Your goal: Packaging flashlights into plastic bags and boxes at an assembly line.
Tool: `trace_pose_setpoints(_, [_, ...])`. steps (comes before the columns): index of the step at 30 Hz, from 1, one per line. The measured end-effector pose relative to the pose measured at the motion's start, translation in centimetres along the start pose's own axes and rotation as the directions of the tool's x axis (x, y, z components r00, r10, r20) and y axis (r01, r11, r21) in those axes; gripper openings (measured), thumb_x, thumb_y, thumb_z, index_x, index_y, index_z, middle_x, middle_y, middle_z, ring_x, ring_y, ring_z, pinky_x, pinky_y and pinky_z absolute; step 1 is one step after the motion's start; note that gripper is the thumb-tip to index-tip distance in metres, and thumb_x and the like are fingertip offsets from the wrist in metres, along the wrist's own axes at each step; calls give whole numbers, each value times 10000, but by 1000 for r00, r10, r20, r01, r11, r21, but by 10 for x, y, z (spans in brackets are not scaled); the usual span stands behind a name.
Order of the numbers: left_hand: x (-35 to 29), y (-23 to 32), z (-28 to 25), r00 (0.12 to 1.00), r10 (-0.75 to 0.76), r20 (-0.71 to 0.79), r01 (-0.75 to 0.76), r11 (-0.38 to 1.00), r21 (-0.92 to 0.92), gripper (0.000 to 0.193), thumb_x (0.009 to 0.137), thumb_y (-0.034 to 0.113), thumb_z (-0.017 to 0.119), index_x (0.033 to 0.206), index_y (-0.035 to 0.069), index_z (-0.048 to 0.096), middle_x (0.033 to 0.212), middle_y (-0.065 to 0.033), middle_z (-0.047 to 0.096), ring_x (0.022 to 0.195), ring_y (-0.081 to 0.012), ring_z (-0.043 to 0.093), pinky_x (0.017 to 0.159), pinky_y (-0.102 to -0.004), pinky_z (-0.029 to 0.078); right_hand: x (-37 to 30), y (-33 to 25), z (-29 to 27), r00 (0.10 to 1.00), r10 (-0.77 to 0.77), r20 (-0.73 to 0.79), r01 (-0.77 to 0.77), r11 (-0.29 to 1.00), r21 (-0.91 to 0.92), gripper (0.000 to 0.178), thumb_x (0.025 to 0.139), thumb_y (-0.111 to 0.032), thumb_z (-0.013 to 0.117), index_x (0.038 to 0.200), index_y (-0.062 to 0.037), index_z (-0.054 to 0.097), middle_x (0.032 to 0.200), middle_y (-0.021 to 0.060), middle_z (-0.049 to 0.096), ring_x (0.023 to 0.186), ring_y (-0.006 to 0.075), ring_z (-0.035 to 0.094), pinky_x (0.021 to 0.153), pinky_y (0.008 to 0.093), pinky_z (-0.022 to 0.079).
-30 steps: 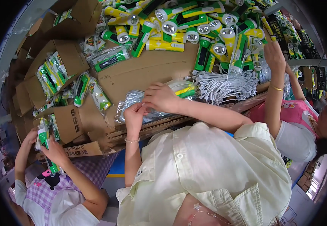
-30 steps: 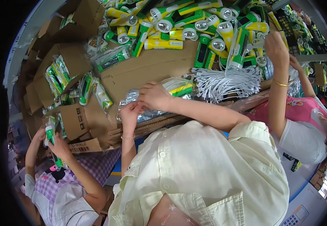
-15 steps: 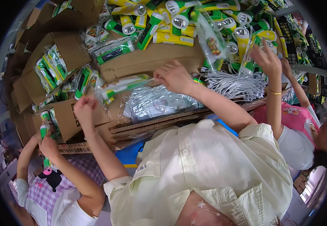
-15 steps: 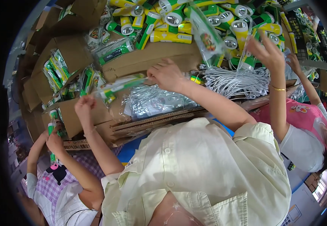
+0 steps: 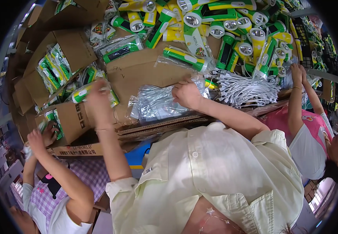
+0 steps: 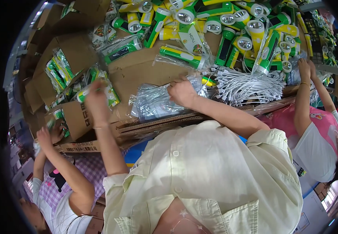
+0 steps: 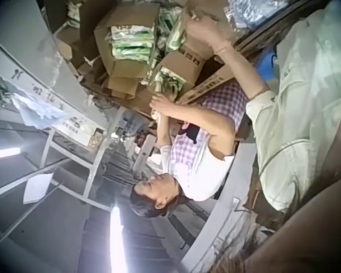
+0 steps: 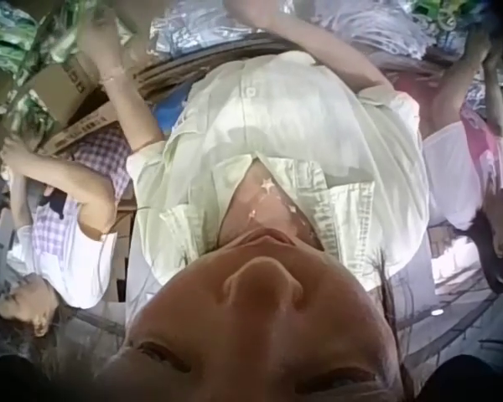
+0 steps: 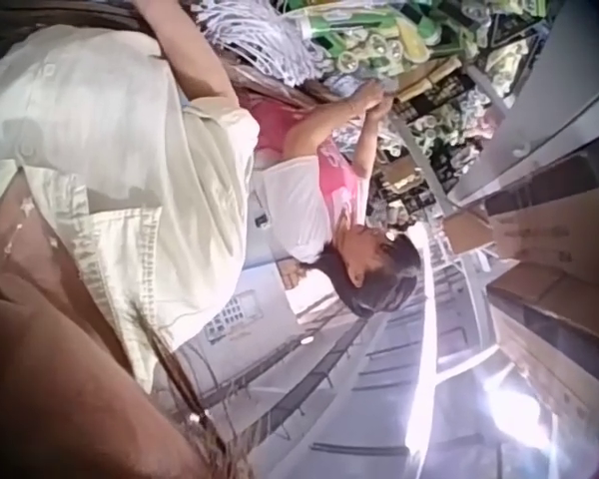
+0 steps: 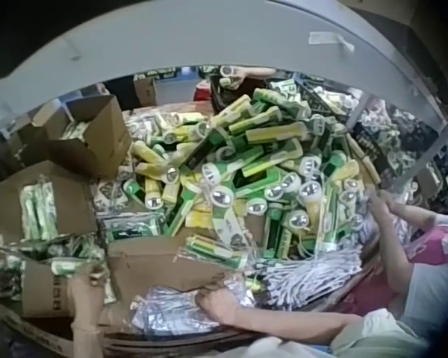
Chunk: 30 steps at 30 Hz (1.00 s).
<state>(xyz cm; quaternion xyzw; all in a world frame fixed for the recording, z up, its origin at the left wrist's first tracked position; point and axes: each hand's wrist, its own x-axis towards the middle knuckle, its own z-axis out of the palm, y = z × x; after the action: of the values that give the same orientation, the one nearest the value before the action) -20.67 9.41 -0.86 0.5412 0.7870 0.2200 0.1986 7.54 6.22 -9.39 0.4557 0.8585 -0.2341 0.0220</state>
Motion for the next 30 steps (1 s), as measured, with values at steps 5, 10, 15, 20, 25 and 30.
trace_pose_setpoints(5, [-76,39,81,654,518,551,-449,852,-268,333,717,163,714,1027,60,649,985,-163,641,876,-319,609,791,-362,472,-9,3,-11,976,-112,-185,141,979,149,133,674,-231,714,765,-160,647,692,31,634,760,205,624,1017,459,313])
trace_pose_setpoints(10, [-86,50,87,714,468,521,-408,883,-234,194,745,137,680,911,36,678,846,-150,647,713,-313,609,649,-371,475,-24,4,-22,962,-19,-273,130,910,395,97,694,-196,711,746,-159,639,600,34,611,646,242,617,1000,463,338])
trace_pose_setpoints(15, [-91,59,78,744,529,408,-425,846,-321,150,779,161,661,841,26,679,769,-152,639,671,-316,603,616,-376,467,-30,3,-46,908,-105,-405,278,875,396,74,702,-175,694,761,-151,655,597,34,606,646,229,608,983,441,362])
trace_pose_setpoints(20, [-104,60,65,787,528,320,-455,846,-278,136,789,152,667,850,33,689,760,-134,649,658,-287,619,589,-344,464,-39,-3,-55,897,-179,-403,320,893,316,66,710,-152,697,766,-148,663,716,-15,648,736,167,619,1013,432,328])
trace_pose_setpoints(25, [-110,54,45,799,528,288,-497,849,-179,147,783,178,665,825,39,687,748,-116,651,647,-277,615,573,-333,457,-46,-3,-57,889,-175,-422,330,885,328,77,715,-147,710,780,-158,670,739,-33,654,775,148,612,1007,425,313])
trace_pose_setpoints(30, [-115,47,36,805,545,236,-517,838,-172,143,779,179,656,794,39,681,707,-104,637,627,-276,605,560,-335,450,-52,-7,-62,893,-179,-412,325,890,319,82,724,-148,712,792,-181,680,737,-46,645,780,138,599,997,438,296])
